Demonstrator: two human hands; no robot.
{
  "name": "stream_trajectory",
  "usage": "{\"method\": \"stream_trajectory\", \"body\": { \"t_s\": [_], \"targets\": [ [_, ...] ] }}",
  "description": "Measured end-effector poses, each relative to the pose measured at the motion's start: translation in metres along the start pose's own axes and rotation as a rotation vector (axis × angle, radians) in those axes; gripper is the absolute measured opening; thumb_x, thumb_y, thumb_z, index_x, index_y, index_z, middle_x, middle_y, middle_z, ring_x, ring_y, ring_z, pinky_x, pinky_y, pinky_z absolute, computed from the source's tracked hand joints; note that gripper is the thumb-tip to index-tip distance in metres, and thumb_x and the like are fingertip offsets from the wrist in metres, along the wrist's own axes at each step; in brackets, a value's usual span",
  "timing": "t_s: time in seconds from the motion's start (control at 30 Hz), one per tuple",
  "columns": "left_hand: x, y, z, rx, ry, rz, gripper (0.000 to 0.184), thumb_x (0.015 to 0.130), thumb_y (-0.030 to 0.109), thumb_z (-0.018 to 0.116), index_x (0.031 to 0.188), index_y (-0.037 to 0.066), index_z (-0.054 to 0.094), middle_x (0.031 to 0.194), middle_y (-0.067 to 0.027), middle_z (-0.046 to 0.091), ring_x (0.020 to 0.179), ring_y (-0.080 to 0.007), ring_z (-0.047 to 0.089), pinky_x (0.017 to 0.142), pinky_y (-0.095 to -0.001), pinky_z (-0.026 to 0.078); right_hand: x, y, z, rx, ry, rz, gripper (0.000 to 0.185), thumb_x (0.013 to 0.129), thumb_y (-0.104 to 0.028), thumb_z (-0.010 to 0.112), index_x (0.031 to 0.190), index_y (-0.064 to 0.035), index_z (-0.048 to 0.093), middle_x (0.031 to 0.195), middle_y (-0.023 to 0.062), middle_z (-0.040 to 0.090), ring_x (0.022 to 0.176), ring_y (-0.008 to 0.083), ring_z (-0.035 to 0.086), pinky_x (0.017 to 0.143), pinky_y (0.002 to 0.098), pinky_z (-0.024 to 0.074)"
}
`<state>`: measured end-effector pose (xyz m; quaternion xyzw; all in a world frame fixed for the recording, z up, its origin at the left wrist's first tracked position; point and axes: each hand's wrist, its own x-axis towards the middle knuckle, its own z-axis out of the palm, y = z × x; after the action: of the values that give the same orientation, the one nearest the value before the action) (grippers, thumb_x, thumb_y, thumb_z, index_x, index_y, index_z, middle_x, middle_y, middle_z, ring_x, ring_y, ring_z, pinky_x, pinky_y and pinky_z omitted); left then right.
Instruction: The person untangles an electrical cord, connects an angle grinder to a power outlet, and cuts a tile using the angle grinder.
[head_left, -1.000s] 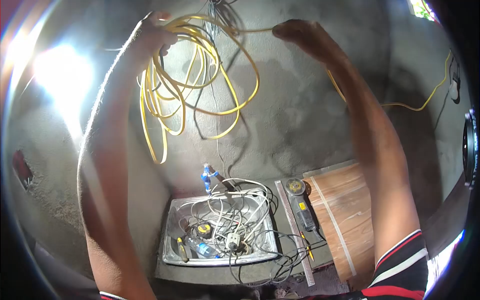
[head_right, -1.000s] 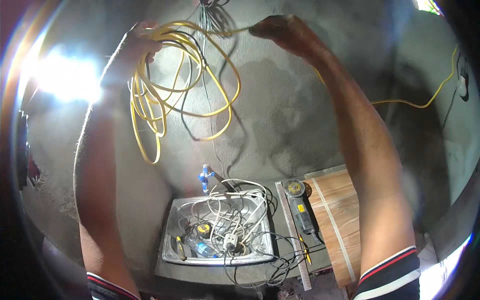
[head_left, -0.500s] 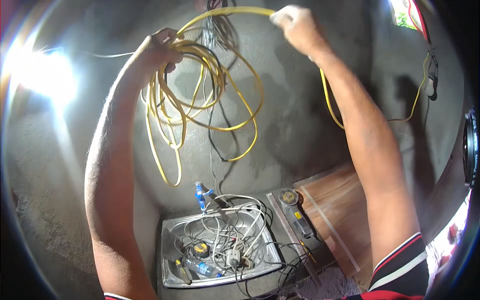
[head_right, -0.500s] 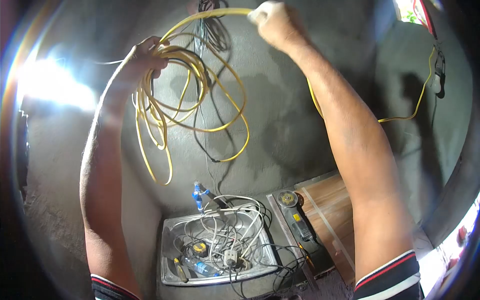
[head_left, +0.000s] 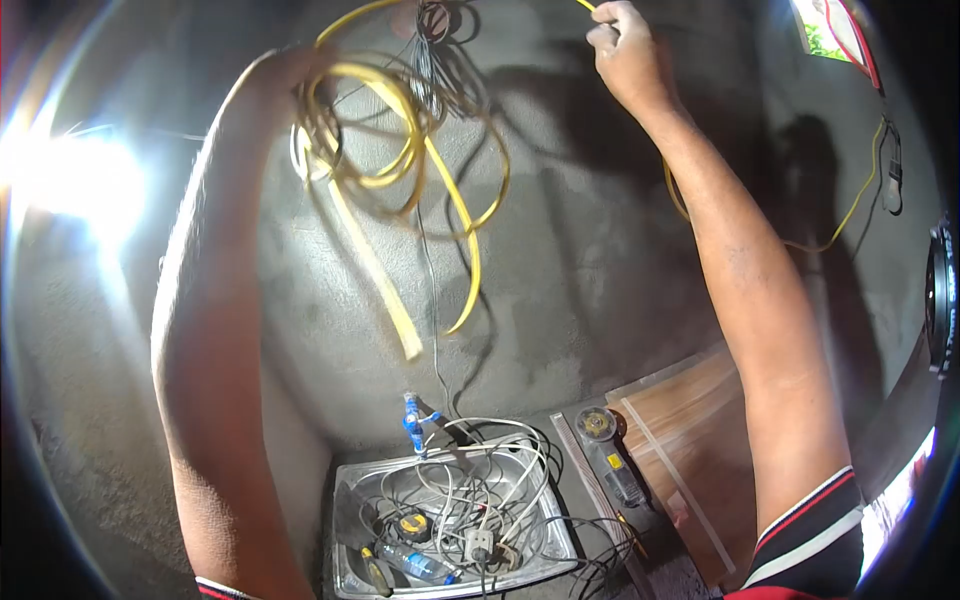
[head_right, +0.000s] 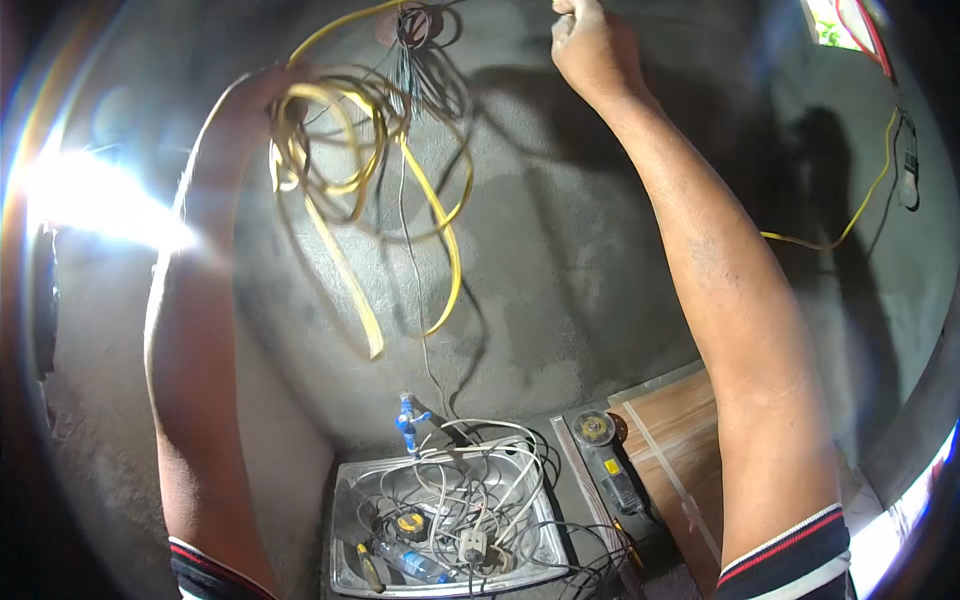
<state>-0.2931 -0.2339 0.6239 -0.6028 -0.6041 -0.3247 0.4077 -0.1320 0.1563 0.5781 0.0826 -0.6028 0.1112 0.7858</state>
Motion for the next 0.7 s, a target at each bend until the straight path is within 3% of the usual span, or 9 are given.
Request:
{"method": "stream_trajectory", "body": {
  "t_s": [0.1, 0.2, 0.3, 0.33, 0.43, 0.47, 0.5, 0.63, 0.7],
  "targets": [
    [0.042, -0.017, -0.002, -0.242, 0.025, -0.443, 0.022, 0.095, 0.020, 0.073, 0.110, 0.003, 0.072, 0.083, -0.0052, 0.068, 0.071, -0.0143, 0.065, 0.061, -0.0310, 0.056, 0.001, 0.005, 0.019, 0.002, 0.009, -0.139, 0.021, 0.102, -0.017, 0.056, 0.111, -0.0035, 0.069, 0.107, 0.0201, 0.075, 0.102, 0.0416, 0.071, 0.088, 0.0475, 0.0545],
    [0.068, -0.018, 0.007, -0.354, 0.166, -0.470, 0.021, 0.095, 0.021, 0.073, 0.105, 0.002, 0.072, 0.082, -0.0059, 0.067, 0.071, -0.0171, 0.065, 0.062, -0.0335, 0.057, 0.009, -0.013, 0.029, 0.240, -0.194, 0.243, 0.048, 0.109, -0.034, 0.034, 0.129, -0.0034, 0.066, 0.130, 0.0272, 0.066, 0.126, 0.0430, 0.061, 0.108, 0.0490, 0.0449],
    [0.084, -0.030, 0.010, -0.441, 0.289, -0.498, 0.022, 0.095, 0.023, 0.073, 0.100, 0.001, 0.072, 0.081, -0.0064, 0.067, 0.071, -0.0194, 0.065, 0.063, -0.0356, 0.057, 0.023, -0.010, 0.043, 0.105, -0.335, -0.008, 0.049, 0.110, -0.031, 0.032, 0.130, -0.0016, 0.066, 0.133, 0.0282, 0.064, 0.129, 0.0428, 0.059, 0.110, 0.0505, 0.0420],
    [0.086, -0.041, 0.008, -0.455, 0.315, -0.506, 0.022, 0.095, 0.023, 0.073, 0.100, 0.001, 0.072, 0.080, -0.0065, 0.067, 0.071, -0.0199, 0.065, 0.064, -0.0361, 0.057, 0.025, -0.012, 0.049, 0.079, -0.378, 0.103, 0.048, 0.109, -0.024, 0.030, 0.126, 0.0008, 0.067, 0.130, 0.0296, 0.065, 0.124, 0.0437, 0.062, 0.106, 0.0508, 0.0457],
    [0.077, -0.080, -0.005, -0.565, 0.064, -0.480, 0.023, 0.094, 0.022, 0.074, 0.097, -0.001, 0.071, 0.079, -0.0049, 0.066, 0.068, -0.0166, 0.063, 0.060, -0.0330, 0.054, 0.017, -0.011, 0.060, -0.072, -0.580, 0.241, 0.044, 0.107, -0.023, 0.036, 0.122, 0.0033, 0.068, 0.124, 0.0316, 0.067, 0.118, 0.0460, 0.065, 0.100, 0.0518, 0.0501],
    [0.076, -0.058, 0.003, -0.463, 0.087, -0.618, 0.023, 0.094, 0.021, 0.074, 0.099, -0.001, 0.071, 0.079, -0.0037, 0.065, 0.066, -0.0144, 0.062, 0.059, -0.0314, 0.051, 0.012, 0.014, 0.078, -0.309, -0.622, -0.143, 0.025, 0.091, -0.006, 0.054, 0.109, -0.0035, 0.071, 0.094, 0.0207, 0.075, 0.093, 0.0401, 0.073, 0.088, 0.0431, 0.0565],
    [0.070, -0.035, 0.017, -0.359, 0.108, -0.754, 0.023, 0.094, 0.021, 0.073, 0.100, -0.001, 0.071, 0.078, -0.0026, 0.064, 0.065, -0.0121, 0.060, 0.057, -0.0298, 0.049, 0.004, 0.020, 0.083, -0.305, -0.623, -0.140, 0.025, 0.091, -0.006, 0.054, 0.109, -0.0035, 0.071, 0.094, 0.0207, 0.075, 0.093, 0.0401, 0.073, 0.088, 0.0431, 0.0565],
    [0.056, -0.008, 0.039, -0.269, -0.199, -0.392, 0.035, 0.090, 0.019, 0.077, 0.117, -0.002, 0.067, 0.075, 0.0001, 0.059, 0.064, -0.0086, 0.053, 0.058, -0.0287, 0.044, -0.026, 0.045, 0.111, -0.108, -0.593, -0.045, 0.034, 0.095, -0.012, 0.054, 0.124, -0.0037, 0.070, 0.117, 0.0247, 0.072, 0.112, 0.0408, 0.069, 0.097, 0.0488, 0.0547],
    [0.075, -0.008, 0.037, -0.222, -0.265, -0.395, 0.037, 0.089, 0.016, 0.076, 0.120, -0.002, 0.067, 0.081, -0.0019, 0.062, 0.067, -0.0098, 0.054, 0.062, -0.0269, 0.044, -0.029, 0.043, 0.116, -0.134, -0.696, 0.051, 0.034, 0.097, -0.018, 0.056, 0.125, -0.0034, 0.070, 0.122, 0.0238, 0.070, 0.116, 0.0392, 0.068, 0.101, 0.0491, 0.0528]
  ]
}}
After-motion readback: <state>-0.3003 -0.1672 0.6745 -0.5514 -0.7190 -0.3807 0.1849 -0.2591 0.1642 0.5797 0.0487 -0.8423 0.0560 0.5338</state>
